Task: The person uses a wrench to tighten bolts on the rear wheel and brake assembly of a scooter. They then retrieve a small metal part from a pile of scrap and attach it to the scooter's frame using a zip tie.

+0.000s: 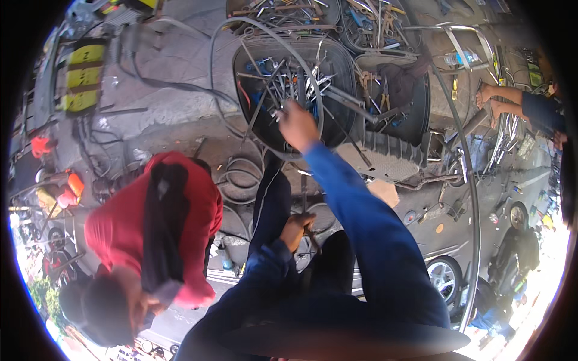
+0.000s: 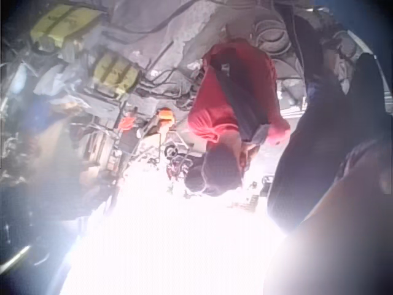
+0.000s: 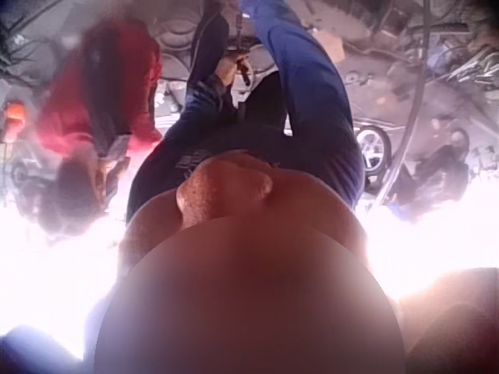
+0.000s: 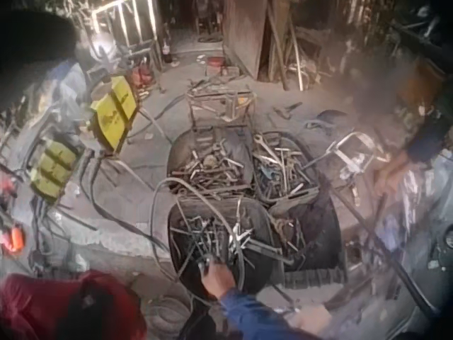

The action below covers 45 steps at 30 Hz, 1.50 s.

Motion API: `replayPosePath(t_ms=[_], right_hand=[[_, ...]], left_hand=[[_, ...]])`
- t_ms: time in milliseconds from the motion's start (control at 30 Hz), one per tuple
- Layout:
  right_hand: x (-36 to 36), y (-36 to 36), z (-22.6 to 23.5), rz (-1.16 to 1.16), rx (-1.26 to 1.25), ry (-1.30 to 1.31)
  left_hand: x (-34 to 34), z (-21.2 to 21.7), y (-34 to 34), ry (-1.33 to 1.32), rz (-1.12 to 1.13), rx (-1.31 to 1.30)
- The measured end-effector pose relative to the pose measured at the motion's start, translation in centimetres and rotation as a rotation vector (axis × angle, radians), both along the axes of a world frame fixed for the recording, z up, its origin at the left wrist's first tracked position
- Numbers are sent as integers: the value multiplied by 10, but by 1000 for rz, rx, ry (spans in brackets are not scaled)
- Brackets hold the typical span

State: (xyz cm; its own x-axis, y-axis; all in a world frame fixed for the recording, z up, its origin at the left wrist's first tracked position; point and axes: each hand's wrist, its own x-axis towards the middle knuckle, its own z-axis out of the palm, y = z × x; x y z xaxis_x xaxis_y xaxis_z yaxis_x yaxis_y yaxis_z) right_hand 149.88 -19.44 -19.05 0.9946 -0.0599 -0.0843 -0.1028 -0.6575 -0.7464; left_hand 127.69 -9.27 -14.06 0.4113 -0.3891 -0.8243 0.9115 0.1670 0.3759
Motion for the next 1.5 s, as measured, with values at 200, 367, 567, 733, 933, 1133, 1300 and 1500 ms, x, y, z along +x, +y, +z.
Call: replayPosePath(t_ms=[200,367,567,733,933,1133,1300,1500], right_hand=[[68,11,-120,280,-516,454],[13,-41,-23,-288,308,573],[2,-47,32,-270,734,463],[-4,-27,11,-36,12,336],[54,7,-57,292,-298,780],[99,-1,-124,17,-296,686],[103,10,-163,-117,-215,567],[136,21,-184,-281,-170,568]], left_hand=[[58,21,26,369,261,-31],[69,24,8,261,323,-140],[52,22,12,222,195,-144],[55,18,22,141,221,-28],[73,13,35,136,178,21],[90,10,58,248,254,-33],[100,11,60,255,237,-6],[106,15,57,235,116,5]])
